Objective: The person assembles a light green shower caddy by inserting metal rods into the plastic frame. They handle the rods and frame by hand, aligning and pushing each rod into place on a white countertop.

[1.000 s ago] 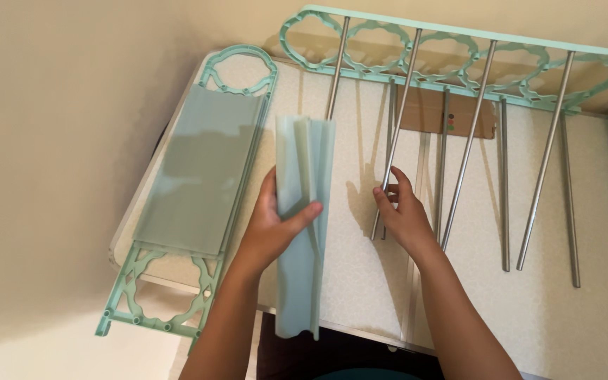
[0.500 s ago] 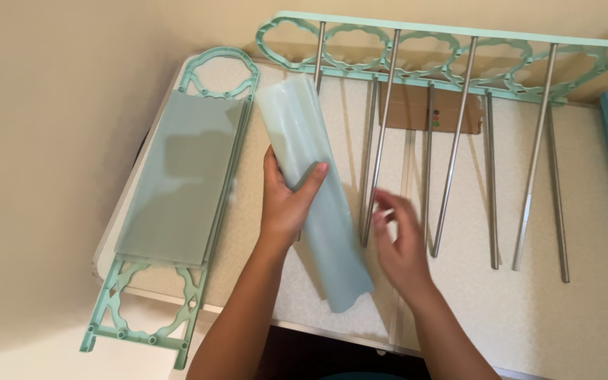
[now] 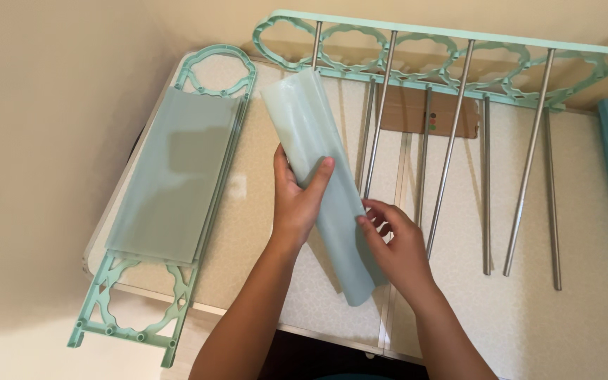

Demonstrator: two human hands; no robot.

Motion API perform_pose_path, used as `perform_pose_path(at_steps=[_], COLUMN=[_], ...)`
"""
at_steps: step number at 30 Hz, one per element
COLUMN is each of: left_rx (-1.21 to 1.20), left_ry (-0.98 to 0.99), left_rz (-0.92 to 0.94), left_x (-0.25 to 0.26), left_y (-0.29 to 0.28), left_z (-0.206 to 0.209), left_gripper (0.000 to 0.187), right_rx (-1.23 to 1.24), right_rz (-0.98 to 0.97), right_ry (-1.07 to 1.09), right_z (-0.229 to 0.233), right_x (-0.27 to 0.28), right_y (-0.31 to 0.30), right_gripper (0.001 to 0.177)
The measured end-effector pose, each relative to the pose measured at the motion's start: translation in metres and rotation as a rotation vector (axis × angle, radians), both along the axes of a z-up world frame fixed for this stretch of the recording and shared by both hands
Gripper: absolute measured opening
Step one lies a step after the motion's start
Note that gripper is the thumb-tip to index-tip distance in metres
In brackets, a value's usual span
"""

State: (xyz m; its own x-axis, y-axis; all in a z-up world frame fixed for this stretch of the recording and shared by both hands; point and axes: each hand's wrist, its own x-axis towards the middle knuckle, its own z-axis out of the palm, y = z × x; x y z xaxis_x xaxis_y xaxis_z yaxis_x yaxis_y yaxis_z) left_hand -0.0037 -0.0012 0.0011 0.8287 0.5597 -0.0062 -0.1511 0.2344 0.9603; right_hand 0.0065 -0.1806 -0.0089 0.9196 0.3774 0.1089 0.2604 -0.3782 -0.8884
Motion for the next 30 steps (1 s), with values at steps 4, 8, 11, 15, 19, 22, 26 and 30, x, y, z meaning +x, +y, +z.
perform_pose_path(at_steps=[4, 8, 11, 15, 19, 22, 26, 30], left_rx=[0.002, -0.172, -0.346, -0.503, -0.635, -0.592, -0.464, -0.269], left_ry=[-0.120, -0.307, -0.345, -0.313, -0.246, -0.187, -0.185, -0.028], left_rz=[0.031, -0.072, -0.072, -0.120, -0.275, -0.238, -0.018, 0.285], left_x=[-0.005, -0.017, -0.028, -0.043, -0.069, -0.090, -0.118, -0.145], left_y=[0.005, 0.018, 0.027, 0.034, 0.040, 0.054, 0.089, 0.130], left_z=[-0.020, -0.029, -0.031, -0.040, -0.043, -0.040, -0.038, -0.032], left_gripper=[0.068, 0.076, 0.087, 0.093, 0.091, 0.079, 0.063, 0.053], right_rx=[0.052, 0.065, 0.120, 0.316, 0.470, 0.480, 0.448, 0.403], right_rz=[-0.062, -0.052, -0.024, 0.114, 0.172, 0.147, 0.117, 0.096], right_ry=[0.038, -0.002, 0.056, 0.156, 0.379, 0.478, 0.486, 0.464], right_z=[-0.003, 0.008, 0.020, 0.036, 0.040, 0.038, 0.023, -0.006], right_x=[-0.004, 0.004, 0.005, -0.002, -0.005, -0.011, -0.017, -0.016], right_y=[0.005, 0.013, 0.025, 0.043, 0.070, 0.092, 0.114, 0.137], right_gripper=[0.024, 0.020, 0.019, 0.017, 0.019, 0.020, 0.021, 0.023])
